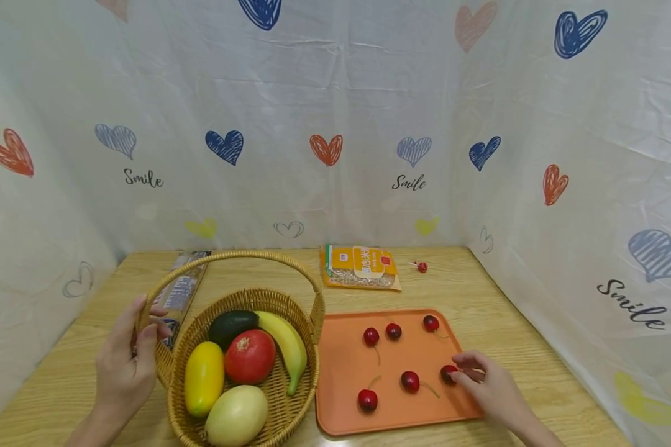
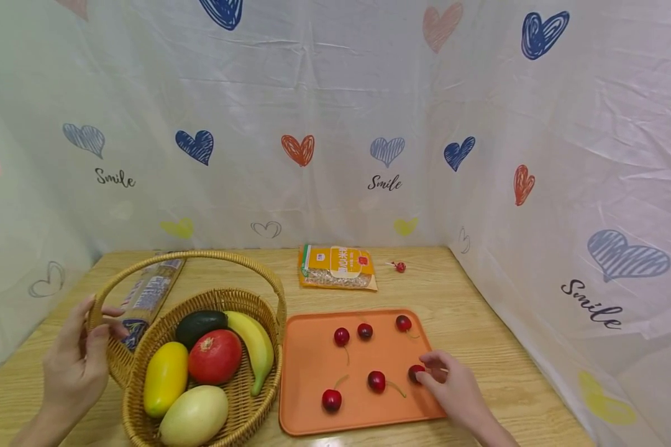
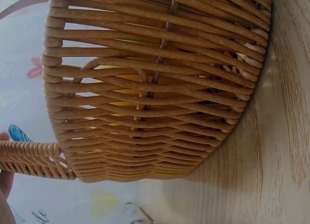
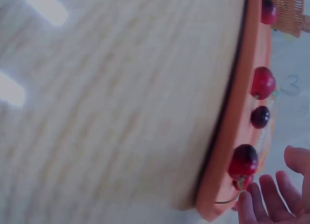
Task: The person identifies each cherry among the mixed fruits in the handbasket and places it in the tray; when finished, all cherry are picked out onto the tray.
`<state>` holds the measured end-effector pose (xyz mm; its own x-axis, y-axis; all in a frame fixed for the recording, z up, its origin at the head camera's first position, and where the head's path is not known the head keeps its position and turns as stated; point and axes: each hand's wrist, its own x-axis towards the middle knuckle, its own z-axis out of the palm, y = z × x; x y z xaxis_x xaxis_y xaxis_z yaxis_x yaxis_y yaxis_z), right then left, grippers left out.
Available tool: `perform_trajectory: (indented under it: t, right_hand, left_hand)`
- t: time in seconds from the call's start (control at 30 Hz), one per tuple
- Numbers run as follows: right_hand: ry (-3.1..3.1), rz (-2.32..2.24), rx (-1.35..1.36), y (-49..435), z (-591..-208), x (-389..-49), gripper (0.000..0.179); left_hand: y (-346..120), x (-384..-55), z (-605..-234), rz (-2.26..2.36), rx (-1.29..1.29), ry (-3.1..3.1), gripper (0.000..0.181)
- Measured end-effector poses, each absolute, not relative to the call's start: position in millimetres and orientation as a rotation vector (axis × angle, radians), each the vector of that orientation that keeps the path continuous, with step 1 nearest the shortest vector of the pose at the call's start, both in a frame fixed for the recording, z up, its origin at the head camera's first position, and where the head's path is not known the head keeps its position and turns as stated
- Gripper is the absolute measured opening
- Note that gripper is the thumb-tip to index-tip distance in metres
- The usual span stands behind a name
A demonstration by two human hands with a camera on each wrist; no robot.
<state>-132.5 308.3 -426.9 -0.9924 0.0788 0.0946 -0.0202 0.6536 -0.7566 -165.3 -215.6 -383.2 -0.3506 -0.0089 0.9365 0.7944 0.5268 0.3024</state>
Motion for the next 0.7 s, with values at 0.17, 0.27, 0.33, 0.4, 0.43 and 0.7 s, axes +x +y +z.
perform_trajectory:
  t: [0.17,0.27,0.33,0.4,0.43,0.7]
  right_hand:
    - [-2.687,1.299,0.092,305,-411,-137,0.026]
    - [-2.676,1.363,0.126,297,-404,-143,0.027]
    - [-2.665,1.403,0.169,288,-399,-148,0.028]
    - [-2.654,1.444,0.204,278,-395,-152,0.027]
    - [-2.649,1.457,0.229,272,-393,-154,0.027]
    - [-2.657,1.537,0.404,231,-385,-167,0.027]
  left_hand:
    - [-216,-166,-383,-0.963,-0.653,-1.732,0.037]
    - [-216,-169,-383,-0.970,-0.653,-1.728,0.037]
    - [-215,-171,-383,-0.975,-0.658,-1.722,0.037]
    - [-215,-173,-383,-0.982,-0.668,-1.716,0.038]
    - [-215,-174,-384,-0.983,-0.674,-1.713,0.037]
    - [-209,-183,-387,-0.977,-0.686,-1.734,0.039]
